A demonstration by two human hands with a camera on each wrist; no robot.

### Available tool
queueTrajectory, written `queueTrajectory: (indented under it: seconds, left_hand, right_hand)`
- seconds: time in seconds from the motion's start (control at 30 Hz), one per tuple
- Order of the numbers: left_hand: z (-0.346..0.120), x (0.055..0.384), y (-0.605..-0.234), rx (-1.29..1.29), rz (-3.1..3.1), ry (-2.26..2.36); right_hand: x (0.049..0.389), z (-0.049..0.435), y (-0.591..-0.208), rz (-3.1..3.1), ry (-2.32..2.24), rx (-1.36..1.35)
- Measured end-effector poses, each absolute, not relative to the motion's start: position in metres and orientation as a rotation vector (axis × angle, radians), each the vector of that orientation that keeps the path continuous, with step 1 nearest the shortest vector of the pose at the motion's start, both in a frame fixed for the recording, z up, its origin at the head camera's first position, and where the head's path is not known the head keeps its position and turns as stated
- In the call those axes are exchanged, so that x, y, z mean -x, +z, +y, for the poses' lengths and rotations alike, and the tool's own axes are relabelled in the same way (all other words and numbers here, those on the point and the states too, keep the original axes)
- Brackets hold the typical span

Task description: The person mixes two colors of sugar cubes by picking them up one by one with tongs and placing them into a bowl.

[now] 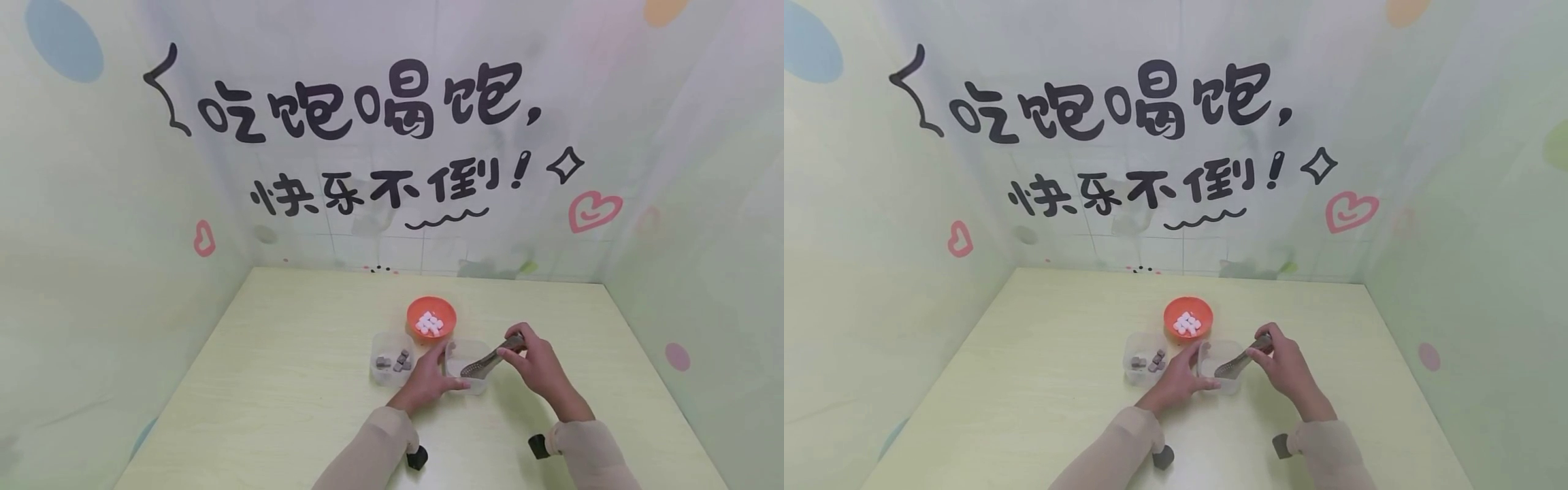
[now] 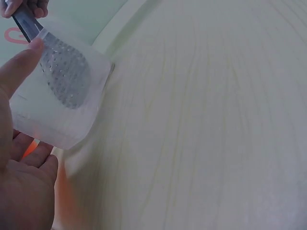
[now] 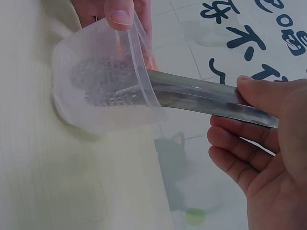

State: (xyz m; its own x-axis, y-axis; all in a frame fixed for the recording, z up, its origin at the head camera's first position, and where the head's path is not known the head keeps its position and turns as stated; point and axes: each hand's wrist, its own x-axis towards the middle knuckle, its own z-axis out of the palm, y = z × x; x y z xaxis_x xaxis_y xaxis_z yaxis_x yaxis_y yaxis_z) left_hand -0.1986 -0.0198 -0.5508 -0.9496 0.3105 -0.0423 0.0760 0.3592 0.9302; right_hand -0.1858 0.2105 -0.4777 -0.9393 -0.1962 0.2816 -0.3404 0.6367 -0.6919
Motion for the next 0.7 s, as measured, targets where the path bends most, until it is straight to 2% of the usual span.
queueTrajectory:
  seconds: [0.7]
  left_hand:
    - [-0.0192,0.1984,-0.5518,-0.341,2.381,1.653]
  right_hand:
    - [0.1836,0.2082,-0.4830,-2.385,1.183,-0.245]
